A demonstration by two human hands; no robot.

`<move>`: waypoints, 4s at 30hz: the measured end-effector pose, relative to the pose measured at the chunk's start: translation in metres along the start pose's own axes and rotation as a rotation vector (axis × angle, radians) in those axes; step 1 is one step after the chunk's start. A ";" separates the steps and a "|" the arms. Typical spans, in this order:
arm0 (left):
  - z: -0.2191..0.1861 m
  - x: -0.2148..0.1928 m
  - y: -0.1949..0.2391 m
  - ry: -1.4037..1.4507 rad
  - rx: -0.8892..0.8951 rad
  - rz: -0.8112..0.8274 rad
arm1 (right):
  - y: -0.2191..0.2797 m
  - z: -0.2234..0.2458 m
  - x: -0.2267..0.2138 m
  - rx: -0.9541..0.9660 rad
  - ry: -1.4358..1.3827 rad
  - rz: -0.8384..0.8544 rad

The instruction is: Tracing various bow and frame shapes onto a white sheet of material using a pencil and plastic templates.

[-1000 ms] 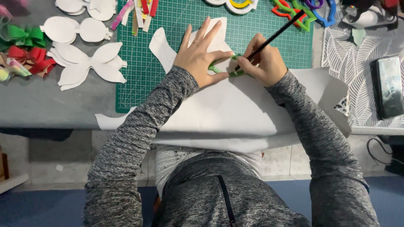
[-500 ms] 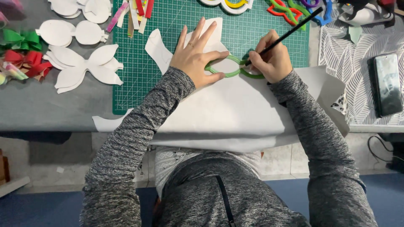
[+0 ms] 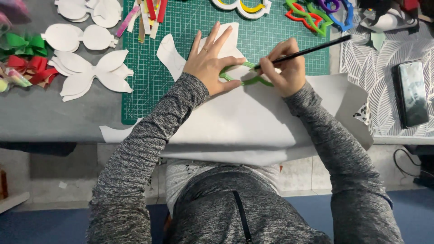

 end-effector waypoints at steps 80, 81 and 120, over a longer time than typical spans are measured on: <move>-0.025 0.050 -0.063 0.010 0.272 -0.030 | 0.047 0.028 -0.059 -0.194 0.960 -0.039; -0.025 0.047 -0.064 0.008 0.274 -0.031 | 0.045 0.029 -0.060 -0.195 0.961 -0.042; -0.024 0.044 -0.062 0.073 0.251 -0.044 | 0.036 -0.006 -0.022 -0.049 0.295 -0.146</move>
Point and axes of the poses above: each hand's wrist, its own y-axis away from the middle knuckle, its own x-axis out of the palm, z = x × y, the point moved 2 cm from there along -y, towards the middle knuckle, and after that the axes turned 12 degrees about x, right-handed, at the moved point
